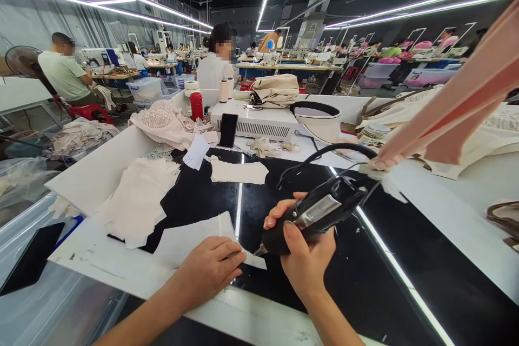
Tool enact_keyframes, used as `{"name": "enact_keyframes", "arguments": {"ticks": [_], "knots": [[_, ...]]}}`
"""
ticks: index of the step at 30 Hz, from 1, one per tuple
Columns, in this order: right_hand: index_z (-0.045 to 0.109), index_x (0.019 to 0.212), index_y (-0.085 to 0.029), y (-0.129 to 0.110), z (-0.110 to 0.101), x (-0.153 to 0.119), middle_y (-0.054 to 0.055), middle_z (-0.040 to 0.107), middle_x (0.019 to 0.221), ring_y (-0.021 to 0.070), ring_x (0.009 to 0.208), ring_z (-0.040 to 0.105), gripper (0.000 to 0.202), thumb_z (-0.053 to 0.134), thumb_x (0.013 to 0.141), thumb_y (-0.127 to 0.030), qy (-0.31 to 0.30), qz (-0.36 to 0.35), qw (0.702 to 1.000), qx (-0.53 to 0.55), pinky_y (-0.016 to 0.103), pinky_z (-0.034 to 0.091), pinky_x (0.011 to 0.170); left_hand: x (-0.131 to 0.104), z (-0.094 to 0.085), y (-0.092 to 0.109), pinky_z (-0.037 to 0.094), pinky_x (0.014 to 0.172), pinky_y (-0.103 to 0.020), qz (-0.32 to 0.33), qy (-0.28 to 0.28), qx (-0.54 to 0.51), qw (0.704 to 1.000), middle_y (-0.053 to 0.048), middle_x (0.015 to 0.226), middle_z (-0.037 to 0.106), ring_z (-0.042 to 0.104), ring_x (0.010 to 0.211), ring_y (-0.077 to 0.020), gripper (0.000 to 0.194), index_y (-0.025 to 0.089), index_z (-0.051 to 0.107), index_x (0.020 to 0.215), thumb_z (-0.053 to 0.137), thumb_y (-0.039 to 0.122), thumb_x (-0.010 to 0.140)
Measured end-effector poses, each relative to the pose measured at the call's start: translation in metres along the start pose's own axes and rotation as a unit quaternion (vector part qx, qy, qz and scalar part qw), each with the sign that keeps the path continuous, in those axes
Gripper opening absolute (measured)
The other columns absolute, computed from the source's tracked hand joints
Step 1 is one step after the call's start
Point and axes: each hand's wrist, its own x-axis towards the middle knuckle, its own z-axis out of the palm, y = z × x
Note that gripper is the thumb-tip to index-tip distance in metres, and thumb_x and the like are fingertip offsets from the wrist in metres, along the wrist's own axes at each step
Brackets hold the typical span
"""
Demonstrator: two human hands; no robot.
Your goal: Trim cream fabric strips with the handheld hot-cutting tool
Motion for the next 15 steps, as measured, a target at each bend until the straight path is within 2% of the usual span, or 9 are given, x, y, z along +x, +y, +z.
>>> {"name": "enact_keyframes", "arguments": {"ticks": [6,15], "knots": [[0.057,0.115,-0.027,0.013,0.007,-0.002,-0.003,0.066,0.081,0.0137,0.061,0.064,0.033,0.074,0.087,-0.031,-0.011,0.003,1.000,-0.007,0.030,0.056,0.060,0.001,0.002,0.001,0.060,0.093,-0.037,-0.003,0.002,0.001,1.000,-0.009,0.111,0.071,0.069,0.106,-0.0212,0.022,0.015,0.063,0.122,0.048,0.022,0.107],[0.058,0.116,-0.028,0.013,0.007,-0.003,-0.003,0.067,0.082,0.0128,0.061,0.064,0.032,0.072,0.088,-0.024,-0.019,-0.007,1.000,-0.006,0.029,0.056,0.060,0.000,0.002,0.002,0.060,0.092,-0.038,-0.006,-0.001,-0.005,1.000,-0.008,0.113,0.071,0.069,0.106,-0.0226,0.020,0.015,0.062,0.122,0.055,0.020,0.103]]}}
